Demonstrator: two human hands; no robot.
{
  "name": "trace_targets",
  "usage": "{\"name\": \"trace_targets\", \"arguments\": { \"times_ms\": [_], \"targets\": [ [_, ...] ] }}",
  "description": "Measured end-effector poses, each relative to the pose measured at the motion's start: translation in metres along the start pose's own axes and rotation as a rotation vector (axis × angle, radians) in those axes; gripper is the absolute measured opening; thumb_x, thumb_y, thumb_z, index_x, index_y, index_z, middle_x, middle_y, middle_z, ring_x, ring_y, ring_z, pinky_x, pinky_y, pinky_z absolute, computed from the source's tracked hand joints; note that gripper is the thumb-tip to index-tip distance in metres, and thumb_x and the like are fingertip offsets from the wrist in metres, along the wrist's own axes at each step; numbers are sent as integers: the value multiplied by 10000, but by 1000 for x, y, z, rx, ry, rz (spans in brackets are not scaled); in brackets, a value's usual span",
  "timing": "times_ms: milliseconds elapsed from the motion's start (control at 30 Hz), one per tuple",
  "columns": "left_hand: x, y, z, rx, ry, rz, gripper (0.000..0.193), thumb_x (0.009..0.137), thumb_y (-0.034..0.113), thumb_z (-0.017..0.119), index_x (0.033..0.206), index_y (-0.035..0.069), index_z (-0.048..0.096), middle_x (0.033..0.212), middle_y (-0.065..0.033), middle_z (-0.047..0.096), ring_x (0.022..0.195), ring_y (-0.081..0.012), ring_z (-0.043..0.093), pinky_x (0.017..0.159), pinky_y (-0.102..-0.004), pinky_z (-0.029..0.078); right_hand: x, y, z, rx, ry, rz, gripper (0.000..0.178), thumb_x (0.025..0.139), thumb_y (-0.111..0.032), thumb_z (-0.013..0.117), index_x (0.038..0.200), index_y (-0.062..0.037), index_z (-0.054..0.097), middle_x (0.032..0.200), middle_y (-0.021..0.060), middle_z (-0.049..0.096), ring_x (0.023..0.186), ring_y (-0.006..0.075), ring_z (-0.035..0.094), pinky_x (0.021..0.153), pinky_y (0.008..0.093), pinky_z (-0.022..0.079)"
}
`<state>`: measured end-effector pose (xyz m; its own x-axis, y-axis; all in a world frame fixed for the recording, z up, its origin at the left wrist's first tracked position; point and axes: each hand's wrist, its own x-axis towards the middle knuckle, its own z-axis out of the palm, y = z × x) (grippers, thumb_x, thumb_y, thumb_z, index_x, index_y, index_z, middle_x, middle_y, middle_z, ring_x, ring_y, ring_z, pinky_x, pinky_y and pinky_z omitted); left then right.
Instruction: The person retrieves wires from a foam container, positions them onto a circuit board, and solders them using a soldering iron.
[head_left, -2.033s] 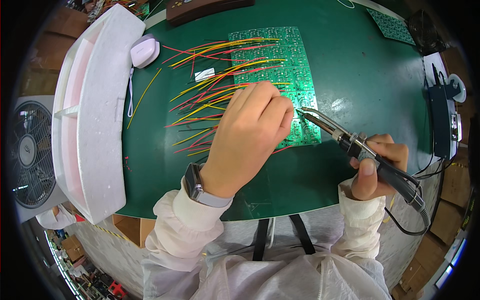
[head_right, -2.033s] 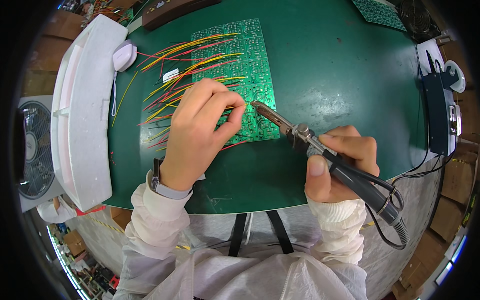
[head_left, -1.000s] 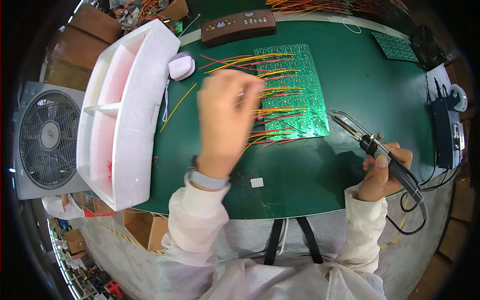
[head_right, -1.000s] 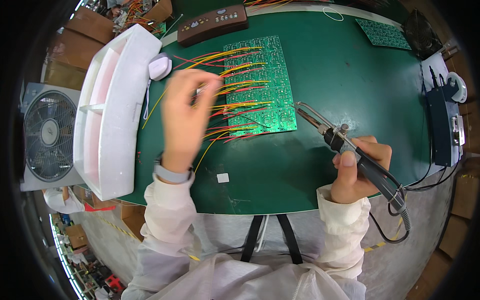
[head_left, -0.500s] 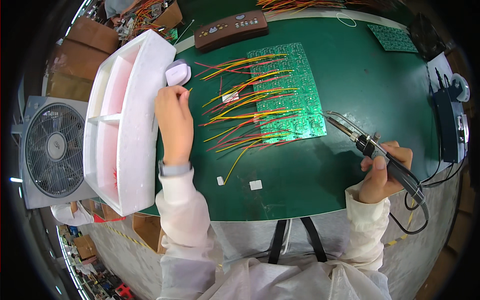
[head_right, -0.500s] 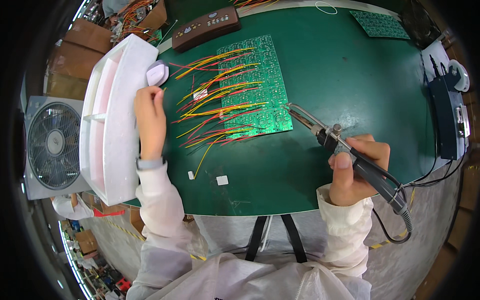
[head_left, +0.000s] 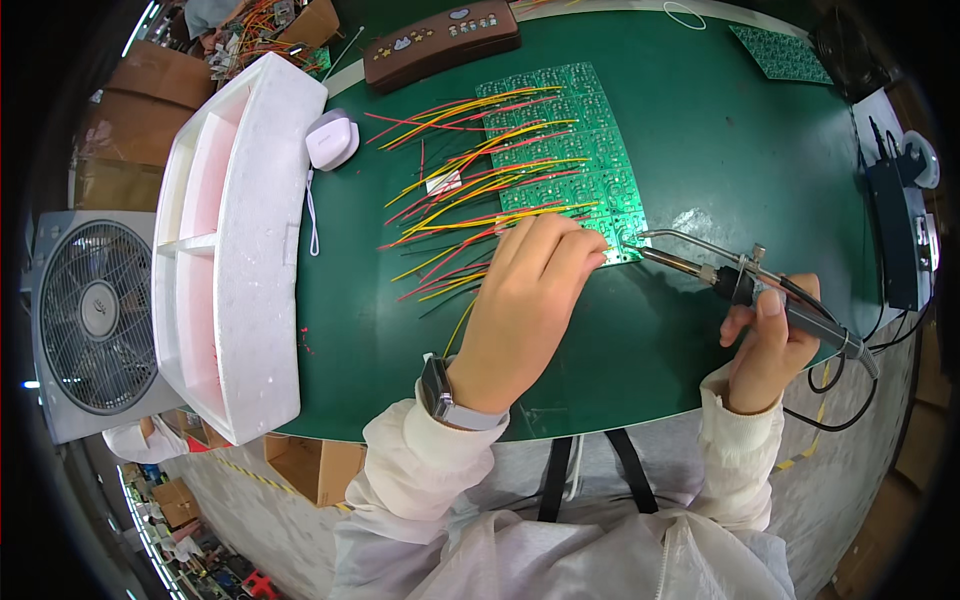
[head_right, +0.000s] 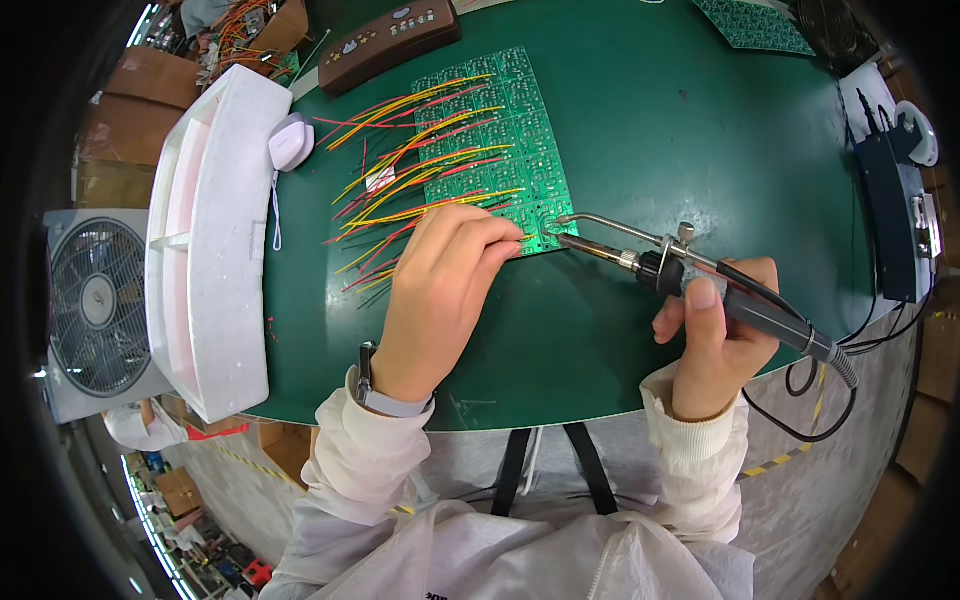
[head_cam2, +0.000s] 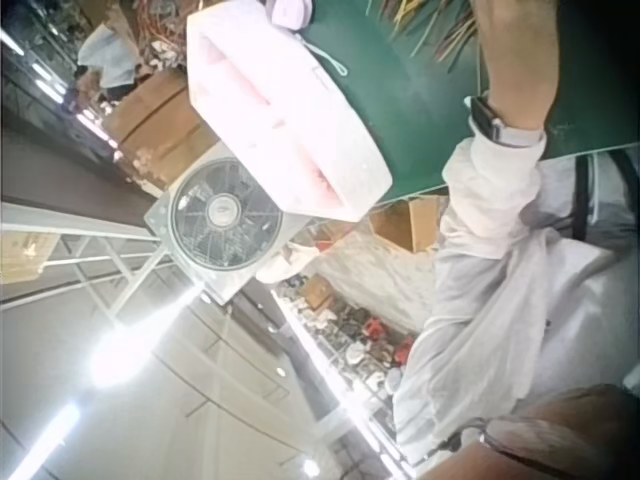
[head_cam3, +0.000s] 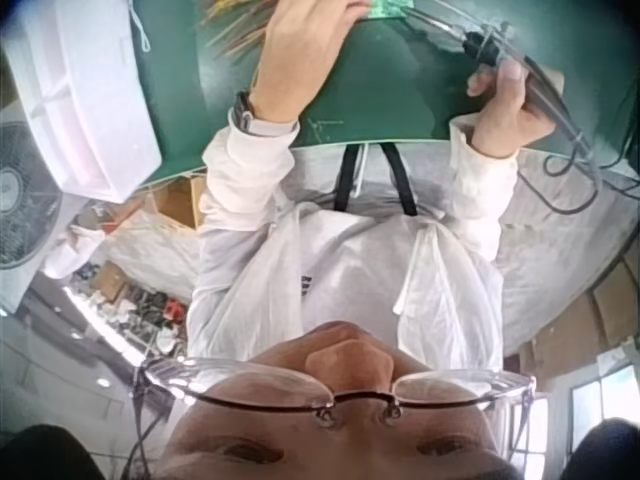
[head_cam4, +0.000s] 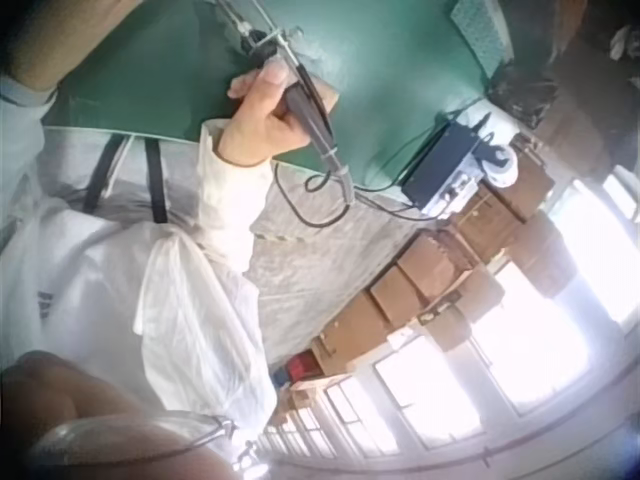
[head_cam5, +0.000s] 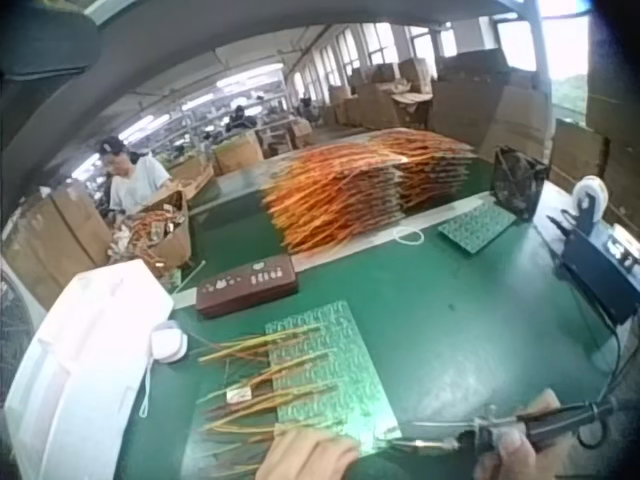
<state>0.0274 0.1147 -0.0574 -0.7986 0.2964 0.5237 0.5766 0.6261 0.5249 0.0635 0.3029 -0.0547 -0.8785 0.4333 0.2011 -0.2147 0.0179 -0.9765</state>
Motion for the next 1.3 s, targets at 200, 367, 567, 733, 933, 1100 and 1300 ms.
{"name": "trace_targets", "arguments": {
  "times_ms": [200, 367, 567, 733, 933, 1100, 1300],
  "targets": [
    [0, -3, 4, -50, 12, -24, 137, 679, -47, 609, 775, 1, 523, 760, -93, 508, 702, -242, 507, 619, -318, 406, 0, 0, 3, -38, -23, -10, 268, 790, -217, 597, 748, -9, 433, 533, 45, 472, 379, 100, 454, 353, 200, 348],
    [-1, -5, 6, -35, 25, -20, 135, 678, -51, 605, 770, 1, 521, 749, -87, 508, 695, -227, 512, 612, -306, 412, 0, -1, 4, -18, -42, -14, 252, 792, -209, 594, 759, -12, 440, 489, 37, 454, 372, 97, 445, 351, 201, 341],
    [-1, -5, 6, -46, 26, -52, 128, 676, -53, 605, 762, 0, 527, 748, -83, 512, 678, -207, 522, 597, -286, 428, -1, -4, 6, -24, -40, 14, 241, 795, -198, 588, 760, -8, 444, 500, 36, 459, 377, 99, 455, 351, 198, 346],
    [-2, -7, 7, -41, 36, -60, 122, 676, -51, 608, 757, -1, 531, 743, -81, 512, 666, -201, 526, 589, -280, 434, -1, -2, 5, -22, -42, 19, 243, 794, -197, 589, 764, -3, 447, 518, 37, 460, 379, 101, 458, 349, 200, 351],
    [-2, -7, 8, -42, 25, -68, 118, 679, -50, 608, 748, 1, 527, 729, -77, 517, 656, -197, 529, 580, -275, 435, -1, -2, 5, -22, -43, 13, 247, 792, -200, 592, 761, 0, 449, 535, 40, 460, 382, 102, 457, 348, 205, 356],
    [-1, -6, 7, -39, 30, -67, 117, 678, -52, 608, 742, 4, 527, 719, -72, 519, 650, -194, 528, 573, -273, 433, -1, -3, 5, -13, -49, 19, 255, 790, -206, 596, 755, 0, 450, 540, 43, 460, 384, 102, 456, 349, 207, 358],
    [-1, -7, 7, -47, 36, -62, 120, 670, -55, 611, 731, 6, 528, 718, -73, 521, 644, -189, 528, 571, -270, 432, -2, -1, 5, -25, -43, 15, 272, 782, -215, 606, 742, 3, 448, 545, 45, 462, 381, 103, 454, 351, 209, 359]
  ]
}}
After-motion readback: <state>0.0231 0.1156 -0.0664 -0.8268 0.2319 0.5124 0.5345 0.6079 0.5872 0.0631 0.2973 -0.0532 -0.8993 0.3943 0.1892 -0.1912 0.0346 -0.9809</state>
